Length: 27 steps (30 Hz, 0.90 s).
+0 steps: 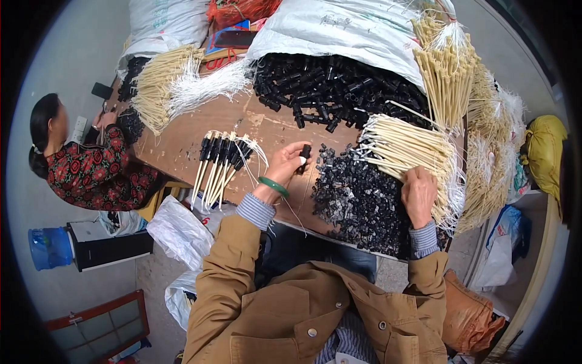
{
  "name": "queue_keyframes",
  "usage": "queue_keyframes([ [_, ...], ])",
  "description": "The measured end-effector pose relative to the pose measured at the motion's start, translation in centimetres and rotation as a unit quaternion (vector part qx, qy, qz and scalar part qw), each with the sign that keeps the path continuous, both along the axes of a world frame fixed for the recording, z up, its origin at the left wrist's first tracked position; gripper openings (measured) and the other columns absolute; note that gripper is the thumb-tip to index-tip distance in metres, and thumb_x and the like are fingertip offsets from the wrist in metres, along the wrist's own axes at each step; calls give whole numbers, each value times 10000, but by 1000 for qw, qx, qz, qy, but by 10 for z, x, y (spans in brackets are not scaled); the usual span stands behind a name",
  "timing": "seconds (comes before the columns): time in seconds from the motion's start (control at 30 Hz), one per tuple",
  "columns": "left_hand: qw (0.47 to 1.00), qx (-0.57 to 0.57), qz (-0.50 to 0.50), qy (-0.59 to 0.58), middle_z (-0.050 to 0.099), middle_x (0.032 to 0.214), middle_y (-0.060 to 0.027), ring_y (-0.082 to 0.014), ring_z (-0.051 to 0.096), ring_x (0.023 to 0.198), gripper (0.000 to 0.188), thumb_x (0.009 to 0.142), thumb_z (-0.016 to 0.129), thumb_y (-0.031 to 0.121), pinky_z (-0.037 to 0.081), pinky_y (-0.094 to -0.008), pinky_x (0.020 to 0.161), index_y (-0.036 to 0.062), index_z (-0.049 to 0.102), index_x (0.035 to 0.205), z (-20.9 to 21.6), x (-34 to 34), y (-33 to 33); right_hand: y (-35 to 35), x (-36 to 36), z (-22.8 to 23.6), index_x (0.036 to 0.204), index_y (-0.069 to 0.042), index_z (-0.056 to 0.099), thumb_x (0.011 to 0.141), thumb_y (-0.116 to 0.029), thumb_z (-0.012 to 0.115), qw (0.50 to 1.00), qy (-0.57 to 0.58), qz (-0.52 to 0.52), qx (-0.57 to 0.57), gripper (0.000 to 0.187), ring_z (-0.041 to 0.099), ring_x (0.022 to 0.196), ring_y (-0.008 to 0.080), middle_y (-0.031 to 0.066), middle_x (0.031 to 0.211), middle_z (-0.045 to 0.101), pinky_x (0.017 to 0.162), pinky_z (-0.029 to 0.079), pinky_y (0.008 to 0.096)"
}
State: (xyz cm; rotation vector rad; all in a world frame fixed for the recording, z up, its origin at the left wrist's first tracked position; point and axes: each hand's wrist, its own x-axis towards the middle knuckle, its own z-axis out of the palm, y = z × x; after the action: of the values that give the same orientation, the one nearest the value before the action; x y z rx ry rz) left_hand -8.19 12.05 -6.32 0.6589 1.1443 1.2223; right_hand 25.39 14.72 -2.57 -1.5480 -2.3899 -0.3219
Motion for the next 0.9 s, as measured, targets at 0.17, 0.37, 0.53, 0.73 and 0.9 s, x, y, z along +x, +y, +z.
queue_keyframes([
  [0.17,992,6,-99,-80,652,1009,-31,-65,580,803,448,785,508,-77,472,-156,652,59,613,1199,19,22,-10,-6,-22,6,872,-100,639,814,-96,617,980,129,131,78,62,458,616,148,8,730,534,617,406,301],
  [0.37,979,41,-178,87,629,1031,-64,-107,579,829,459,802,446,-63,482,-188,713,43,586,1226,31,36,-11,-30,-52,-1,1033,-110,685,853,-83,602,967,188,150,-85,200,429,515,134,11,678,511,480,356,275],
  [0.53,942,132,-224,211,628,1058,-54,-136,575,890,458,768,454,-59,463,-223,772,47,594,1191,23,39,-16,-39,-58,13,1100,-107,681,840,-64,603,959,202,156,-120,276,420,479,163,28,671,499,445,330,295],
  [0.73,910,153,-209,323,639,1069,-49,-183,573,954,410,745,474,-51,450,-270,829,69,614,1111,13,38,-16,-42,-58,10,1107,-104,674,820,-51,606,952,214,152,-160,299,427,486,194,42,685,505,460,339,315],
  [0.9,843,192,-218,453,653,1021,-41,-222,588,934,360,725,495,-55,451,-281,806,100,614,1028,11,55,-20,-47,-69,4,1082,-101,670,797,-60,620,960,171,155,-158,292,442,488,196,45,698,533,456,349,312],
])
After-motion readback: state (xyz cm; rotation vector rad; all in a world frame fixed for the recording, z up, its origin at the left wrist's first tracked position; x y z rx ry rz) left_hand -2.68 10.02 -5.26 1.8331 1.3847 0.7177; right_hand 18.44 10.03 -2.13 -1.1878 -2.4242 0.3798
